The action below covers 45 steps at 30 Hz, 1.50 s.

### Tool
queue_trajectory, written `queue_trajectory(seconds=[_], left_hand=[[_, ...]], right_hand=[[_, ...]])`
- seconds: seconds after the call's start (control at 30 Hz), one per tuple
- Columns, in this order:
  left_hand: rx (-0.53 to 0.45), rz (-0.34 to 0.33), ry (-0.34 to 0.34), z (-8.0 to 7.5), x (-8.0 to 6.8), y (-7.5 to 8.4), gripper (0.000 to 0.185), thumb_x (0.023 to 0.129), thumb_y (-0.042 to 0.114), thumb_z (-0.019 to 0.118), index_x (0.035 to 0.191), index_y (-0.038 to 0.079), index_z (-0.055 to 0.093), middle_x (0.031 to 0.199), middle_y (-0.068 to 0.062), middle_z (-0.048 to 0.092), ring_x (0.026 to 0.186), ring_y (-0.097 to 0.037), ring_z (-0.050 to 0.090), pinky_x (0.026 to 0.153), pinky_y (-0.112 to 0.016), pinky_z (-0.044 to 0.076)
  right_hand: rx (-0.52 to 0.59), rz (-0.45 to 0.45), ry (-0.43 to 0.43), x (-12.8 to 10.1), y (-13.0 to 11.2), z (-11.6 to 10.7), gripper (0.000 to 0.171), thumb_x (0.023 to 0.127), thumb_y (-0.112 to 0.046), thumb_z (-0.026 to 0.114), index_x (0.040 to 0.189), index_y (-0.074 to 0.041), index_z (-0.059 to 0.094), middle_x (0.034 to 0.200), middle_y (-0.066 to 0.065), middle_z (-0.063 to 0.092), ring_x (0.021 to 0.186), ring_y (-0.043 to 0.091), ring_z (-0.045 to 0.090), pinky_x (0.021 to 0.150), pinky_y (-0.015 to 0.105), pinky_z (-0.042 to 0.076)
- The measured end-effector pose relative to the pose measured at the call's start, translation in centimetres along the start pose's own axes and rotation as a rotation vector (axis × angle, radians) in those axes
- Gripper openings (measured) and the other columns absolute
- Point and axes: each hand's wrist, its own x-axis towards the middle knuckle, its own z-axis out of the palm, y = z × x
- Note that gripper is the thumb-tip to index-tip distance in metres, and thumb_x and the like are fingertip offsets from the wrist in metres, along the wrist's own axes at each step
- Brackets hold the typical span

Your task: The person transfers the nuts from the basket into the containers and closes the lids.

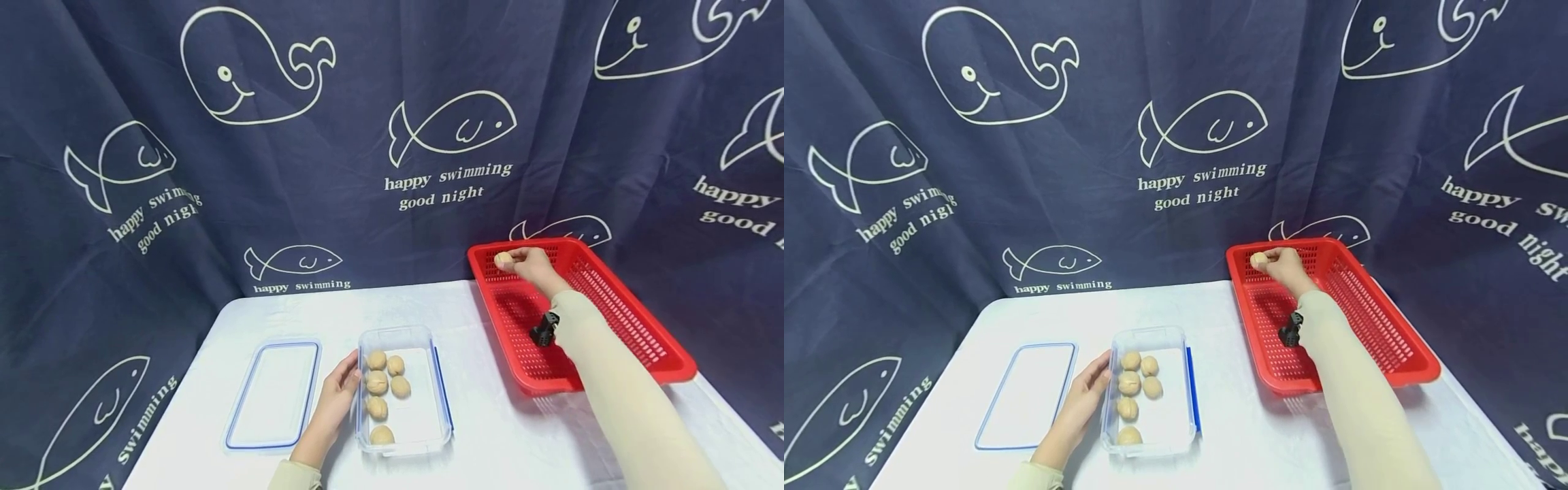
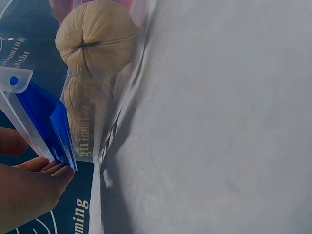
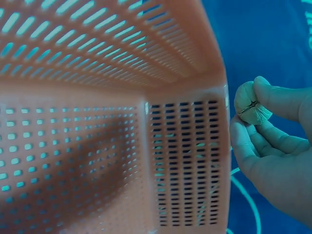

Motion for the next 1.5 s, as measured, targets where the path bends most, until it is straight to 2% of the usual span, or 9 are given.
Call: queue_trajectory(seconds=[0.13, 0.4, 0.77, 1.1, 1.5], left_hand=[[0.008, 0.0, 0.004, 0.0, 0.1, 0.0, 0.047, 0.101, 0.007, 0.045, 0.144, -0.006, 0.034, 0.146, -0.025, 0.038, 0.137, -0.038, 0.034, 0.115, -0.042, 0.027], [0.019, 0.003, 0.004, 0.0, 0.0, 0.0, 0.047, 0.101, 0.009, 0.046, 0.144, -0.006, 0.035, 0.146, -0.025, 0.038, 0.137, -0.038, 0.034, 0.115, -0.044, 0.026], [0.016, 0.003, 0.009, 0.1, -0.1, -0.1, 0.046, 0.101, 0.007, 0.045, 0.144, -0.006, 0.035, 0.146, -0.026, 0.039, 0.137, -0.039, 0.034, 0.115, -0.045, 0.026], [0.024, -0.003, 0.007, 0.0, -0.1, 0.1, 0.047, 0.101, 0.01, 0.046, 0.145, -0.005, 0.035, 0.147, -0.024, 0.039, 0.137, -0.038, 0.034, 0.115, -0.044, 0.027], [0.019, -0.002, 0.012, 0.1, 0.0, 0.0, 0.047, 0.101, 0.009, 0.046, 0.144, -0.005, 0.035, 0.146, -0.025, 0.039, 0.137, -0.037, 0.035, 0.115, -0.043, 0.028]], right_hand=[[-0.006, -0.041, 0.014, -0.4, -1.1, 0.0, 0.047, 0.089, -0.015, 0.069, 0.123, 0.015, 0.054, 0.114, 0.032, 0.06, 0.088, 0.019, 0.058, 0.064, 0.012, 0.046], [0.018, -0.123, 0.021, -1.8, -3.7, 0.8, 0.045, 0.088, -0.014, 0.07, 0.122, 0.012, 0.057, 0.111, 0.028, 0.062, 0.079, 0.005, 0.055, 0.064, 0.009, 0.047], [0.062, -0.213, 0.015, -4.5, -6.8, 2.4, 0.04, 0.087, -0.009, 0.071, 0.121, 0.009, 0.06, 0.111, 0.025, 0.064, 0.093, 0.025, 0.061, 0.066, 0.007, 0.049], [0.124, -0.287, -0.016, -7.7, -9.1, 4.3, 0.039, 0.083, -0.006, 0.075, 0.117, 0.009, 0.062, 0.105, 0.024, 0.067, 0.088, 0.026, 0.064, 0.068, 0.011, 0.054], [0.219, -0.344, -0.103, -11.4, -9.6, 7.1, 0.038, 0.081, -0.003, 0.075, 0.115, 0.01, 0.062, 0.102, 0.022, 0.068, 0.087, 0.026, 0.066, 0.071, 0.015, 0.056]])
